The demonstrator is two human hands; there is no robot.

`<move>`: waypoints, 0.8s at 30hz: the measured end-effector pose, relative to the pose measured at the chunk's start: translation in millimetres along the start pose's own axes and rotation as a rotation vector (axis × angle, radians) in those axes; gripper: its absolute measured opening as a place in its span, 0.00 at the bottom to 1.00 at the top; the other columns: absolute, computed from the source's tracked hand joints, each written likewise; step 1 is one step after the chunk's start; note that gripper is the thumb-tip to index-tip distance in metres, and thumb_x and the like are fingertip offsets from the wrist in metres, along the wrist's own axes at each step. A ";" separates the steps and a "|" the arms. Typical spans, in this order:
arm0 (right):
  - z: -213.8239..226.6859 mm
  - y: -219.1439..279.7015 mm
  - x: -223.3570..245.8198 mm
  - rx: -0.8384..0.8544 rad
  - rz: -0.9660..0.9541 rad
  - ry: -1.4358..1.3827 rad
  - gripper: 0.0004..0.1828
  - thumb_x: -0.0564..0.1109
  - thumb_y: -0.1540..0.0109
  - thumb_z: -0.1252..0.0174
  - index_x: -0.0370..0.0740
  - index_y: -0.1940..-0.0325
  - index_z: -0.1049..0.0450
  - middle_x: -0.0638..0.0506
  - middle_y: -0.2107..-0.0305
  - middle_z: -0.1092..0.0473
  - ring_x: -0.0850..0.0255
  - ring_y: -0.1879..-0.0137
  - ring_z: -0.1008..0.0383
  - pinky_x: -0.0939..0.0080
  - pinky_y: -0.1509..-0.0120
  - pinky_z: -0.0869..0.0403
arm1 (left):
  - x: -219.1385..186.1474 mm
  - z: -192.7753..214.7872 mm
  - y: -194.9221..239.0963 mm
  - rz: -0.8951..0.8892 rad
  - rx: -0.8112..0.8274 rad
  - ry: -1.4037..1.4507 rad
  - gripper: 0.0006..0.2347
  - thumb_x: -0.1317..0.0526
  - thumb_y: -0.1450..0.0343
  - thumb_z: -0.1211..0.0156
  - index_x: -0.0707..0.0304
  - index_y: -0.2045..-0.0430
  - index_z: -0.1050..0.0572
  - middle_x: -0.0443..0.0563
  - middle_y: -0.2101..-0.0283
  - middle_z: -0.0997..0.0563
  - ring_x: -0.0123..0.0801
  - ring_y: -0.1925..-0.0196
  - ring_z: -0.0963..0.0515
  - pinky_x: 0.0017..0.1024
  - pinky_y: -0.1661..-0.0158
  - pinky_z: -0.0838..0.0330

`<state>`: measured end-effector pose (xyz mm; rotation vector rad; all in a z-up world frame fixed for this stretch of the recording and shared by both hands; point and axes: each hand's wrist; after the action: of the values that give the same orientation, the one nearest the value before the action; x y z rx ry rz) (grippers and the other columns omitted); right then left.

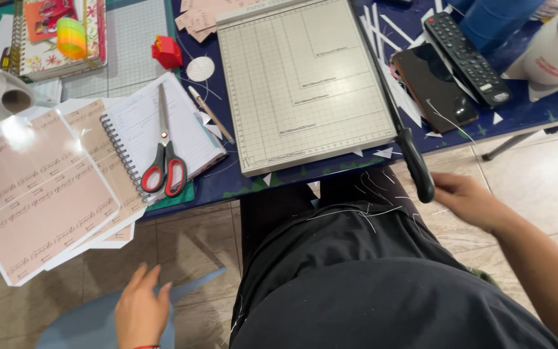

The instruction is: Cutting printed paper strips using a manual paper trimmer on a workspace

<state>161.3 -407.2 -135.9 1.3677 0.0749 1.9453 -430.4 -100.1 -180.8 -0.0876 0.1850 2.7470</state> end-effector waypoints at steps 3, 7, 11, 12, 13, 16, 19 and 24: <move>-33.4 12.9 36.4 0.305 0.231 0.188 0.49 0.59 0.48 0.32 0.61 0.24 0.41 0.64 0.26 0.41 0.66 0.22 0.39 0.50 0.29 0.33 | -55.0 -0.8 -22.5 -0.223 0.159 0.279 0.22 0.56 0.33 0.39 0.57 0.42 0.25 0.52 0.34 0.26 0.40 0.32 0.29 0.36 0.32 0.40; -48.6 -23.8 21.7 0.344 0.345 0.131 0.15 0.47 0.43 0.31 0.48 0.53 0.13 0.52 0.56 0.17 0.63 0.48 0.16 0.65 0.39 0.20 | -148.8 55.4 -22.0 -0.254 0.368 0.306 0.23 0.52 0.29 0.45 0.50 0.37 0.29 0.42 0.32 0.28 0.33 0.30 0.31 0.37 0.35 0.37; 3.0 -105.6 -124.0 -0.209 -0.001 -0.455 0.12 0.38 0.43 0.29 0.33 0.56 0.18 0.41 0.64 0.21 0.56 0.60 0.21 0.59 0.51 0.18 | -162.4 58.5 -27.4 -0.392 0.319 0.319 0.20 0.52 0.27 0.48 0.54 0.40 0.27 0.46 0.36 0.25 0.39 0.34 0.27 0.42 0.38 0.33; 15.3 -126.0 -171.5 -0.469 -0.053 -0.541 0.15 0.40 0.39 0.31 0.31 0.50 0.22 0.38 0.61 0.23 0.53 0.59 0.21 0.59 0.49 0.17 | -162.0 57.3 -29.3 -0.400 0.279 0.334 0.19 0.52 0.27 0.48 0.56 0.43 0.24 0.47 0.39 0.21 0.40 0.37 0.24 0.42 0.40 0.32; 27.2 -114.0 -181.9 -0.479 -0.059 -0.543 0.15 0.40 0.39 0.31 0.31 0.50 0.22 0.38 0.61 0.23 0.53 0.59 0.21 0.59 0.49 0.17 | -151.7 47.3 -31.6 -0.409 0.285 0.333 0.19 0.52 0.27 0.48 0.56 0.43 0.24 0.47 0.39 0.21 0.40 0.37 0.24 0.42 0.40 0.32; 44.5 -84.6 -185.9 -0.482 -0.229 0.600 0.39 0.61 0.39 0.41 0.38 0.28 0.32 0.30 0.23 0.56 0.41 0.16 0.67 0.49 0.16 0.67 | -138.5 29.2 -36.0 -0.471 0.067 0.244 0.12 0.58 0.29 0.45 0.54 0.53 0.19 0.49 0.56 0.13 0.47 0.56 0.16 0.47 0.43 0.29; 11.2 -55.7 -110.4 -0.370 -0.219 0.565 0.46 0.61 0.42 0.38 0.49 0.22 0.42 0.39 0.23 0.52 0.42 0.30 0.34 0.44 0.30 0.34 | -157.3 42.1 -38.8 -0.262 0.201 0.271 0.10 0.58 0.30 0.43 0.50 0.61 0.16 0.41 0.57 0.13 0.37 0.55 0.15 0.37 0.55 0.24; -29.3 -0.7 40.6 0.459 0.611 0.166 0.31 0.51 0.37 0.37 0.48 0.30 0.30 0.44 0.28 0.40 0.49 0.24 0.39 0.46 0.24 0.41 | -193.2 55.0 -39.9 -0.225 0.362 0.282 0.13 0.52 0.27 0.48 0.46 0.56 0.17 0.38 0.53 0.15 0.32 0.51 0.17 0.37 0.54 0.25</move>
<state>131.1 -372.2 -116.8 1.6489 0.2142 2.6741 -238.7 -127.7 -114.3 -0.3721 0.6997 2.4238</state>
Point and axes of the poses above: each hand's wrist, its own y-axis away from the middle knuckle, its own z-axis out of the back of the hand, x = y × z
